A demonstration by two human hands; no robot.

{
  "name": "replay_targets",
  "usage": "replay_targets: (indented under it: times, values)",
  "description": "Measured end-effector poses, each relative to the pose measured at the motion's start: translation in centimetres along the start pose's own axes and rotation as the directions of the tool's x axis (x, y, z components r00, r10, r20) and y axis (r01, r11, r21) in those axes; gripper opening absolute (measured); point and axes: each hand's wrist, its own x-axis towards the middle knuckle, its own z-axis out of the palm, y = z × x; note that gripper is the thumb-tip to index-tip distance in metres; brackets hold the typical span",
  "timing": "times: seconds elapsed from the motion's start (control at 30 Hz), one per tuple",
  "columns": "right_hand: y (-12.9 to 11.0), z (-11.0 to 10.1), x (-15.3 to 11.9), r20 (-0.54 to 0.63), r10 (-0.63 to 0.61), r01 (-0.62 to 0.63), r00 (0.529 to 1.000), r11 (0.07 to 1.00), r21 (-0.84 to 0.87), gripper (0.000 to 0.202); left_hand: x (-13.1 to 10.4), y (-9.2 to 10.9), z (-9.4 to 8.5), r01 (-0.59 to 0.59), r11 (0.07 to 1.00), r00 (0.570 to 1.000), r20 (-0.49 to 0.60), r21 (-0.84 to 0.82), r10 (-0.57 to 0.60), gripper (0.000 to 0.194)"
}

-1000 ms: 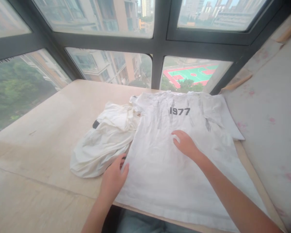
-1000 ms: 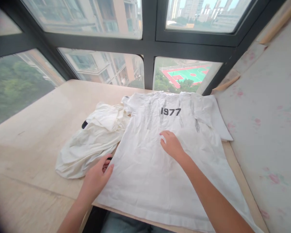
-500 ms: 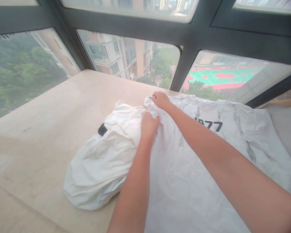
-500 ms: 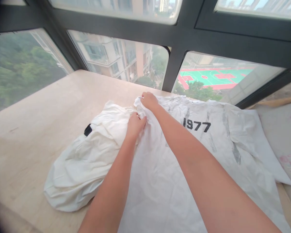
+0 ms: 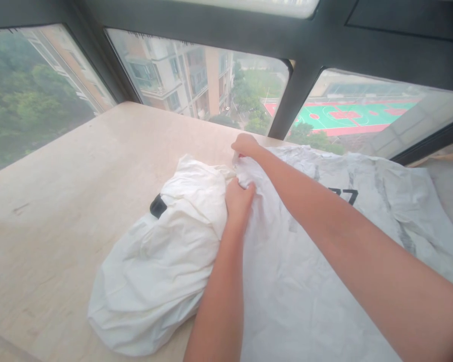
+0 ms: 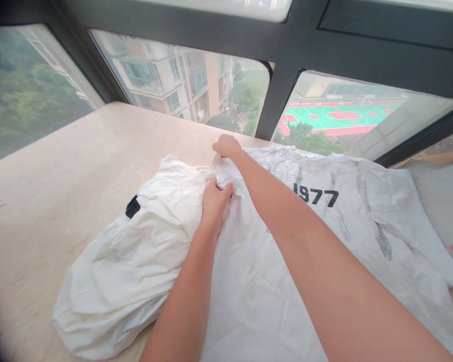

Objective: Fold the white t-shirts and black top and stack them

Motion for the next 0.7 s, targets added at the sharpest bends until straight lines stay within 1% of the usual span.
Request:
replay_targets:
  times: [0.03, 0.1, 0.17, 0.2, 0.23, 0.3, 0.33, 0.37, 0.4, 0.43, 0.47, 0.5, 0.53, 0.57, 0.6, 0.63, 0.7]
  values:
    - [0.5, -0.9, 0.0, -0.009, 0.033, -0.032, 0.999, 0.994, 0.109, 0.018, 0.1, -0.2, 0.0, 0.002, 1.0, 1.0, -0.009, -0.016, -0.002, 0.016]
    - [1.9, -2.9, -0.2, -0.041, 0.073, -0.06, 0.997, 0.964, 0.258, 0.022, 0.1, -0.4, 0.1, 0.006, 0.999, 1.0, -0.03, -0.043, -0.007, 0.012]
    - [3.5, -5.0, -0.9, -0.068, 0.077, -0.044, 0.995, 0.918, 0.394, 0.017, 0.0, -0.4, 0.0, 0.011, 0.998, 0.998, -0.053, -0.066, -0.014, 0.005]
    - [4.5, -6.0, -1.3, -0.068, 0.07, -0.028, 0.995, 0.872, 0.489, 0.013, -0.1, -0.2, -0.1, 0.008, 0.997, 0.997, -0.072, -0.078, -0.014, 0.01]
    - [5.7, -7.0, -1.8, -0.059, 0.05, -0.006, 0.997, 0.813, 0.583, 0.012, -0.3, 0.1, -0.2, -0.011, 0.996, 0.995, -0.104, -0.09, 0.002, 0.021]
    - [8.3, -8.7, -2.8, -0.052, -0.013, 0.046, 0.999, 0.696, 0.716, 0.017, -0.9, 0.8, -0.2, -0.113, 0.989, 0.977, -0.191, -0.1, 0.092, 0.043]
    - [9.7, -9.3, -3.3, -0.065, -0.041, 0.076, 0.997, 0.666, 0.742, 0.019, -1.2, 1.3, -0.2, -0.192, 0.977, 0.96, -0.223, -0.09, 0.168, 0.048]
    - [11.2, -9.7, -3.8, -0.088, -0.049, 0.099, 0.995, 0.655, 0.749, 0.022, -1.6, 1.7, 0.0, -0.281, 0.958, 0.937, -0.231, -0.062, 0.26, 0.049]
    - [12.7, -10.0, -4.3, -0.111, -0.026, 0.099, 0.994, 0.674, 0.732, 0.025, -2.1, 2.1, 0.3, -0.369, 0.929, 0.912, -0.2, -0.013, 0.359, 0.045]
    - [14.1, -9.9, -4.8, -0.126, 0.023, 0.071, 0.992, 0.716, 0.695, 0.026, -2.5, 2.4, 0.7, -0.447, 0.892, 0.884, -0.118, 0.065, 0.452, 0.039]
    - [15.4, -9.7, -5.3, -0.134, 0.084, 0.022, 0.987, 0.764, 0.645, 0.026, -3.0, 2.6, 1.2, -0.518, 0.841, 0.851, -0.001, 0.155, 0.525, 0.033]
    - [16.5, -9.3, -5.8, -0.136, 0.148, -0.041, 0.98, 0.809, 0.586, 0.023, -3.5, 2.7, 1.8, -0.579, 0.778, 0.814, 0.127, 0.243, 0.567, 0.028]
    - [17.5, -8.8, -6.1, -0.138, 0.204, -0.103, 0.969, 0.845, 0.525, 0.019, -3.9, 2.7, 2.4, -0.627, 0.713, 0.779, 0.242, 0.314, 0.579, 0.024]
    - [18.3, -8.3, -6.4, -0.141, 0.242, -0.149, 0.96, 0.868, 0.473, 0.016, -4.3, 2.6, 3.0, -0.662, 0.656, 0.75, 0.33, 0.363, 0.574, 0.022]
    - [18.8, -7.8, -6.6, -0.147, 0.258, -0.171, 0.955, 0.883, 0.437, 0.014, -4.6, 2.4, 3.5, -0.683, 0.618, 0.731, 0.385, 0.391, 0.564, 0.021]
    - [19.2, -7.4, -6.6, -0.159, 0.253, -0.169, 0.954, 0.896, 0.411, 0.014, -4.9, 2.2, 3.9, -0.694, 0.597, 0.72, 0.413, 0.403, 0.558, 0.02]
    - [19.3, -7.1, -6.3, -0.2, 0.204, -0.124, 0.958, 0.928, 0.351, 0.016, -5.1, 1.8, 4.5, -0.702, 0.574, 0.711, 0.436, 0.421, 0.551, 0.02]
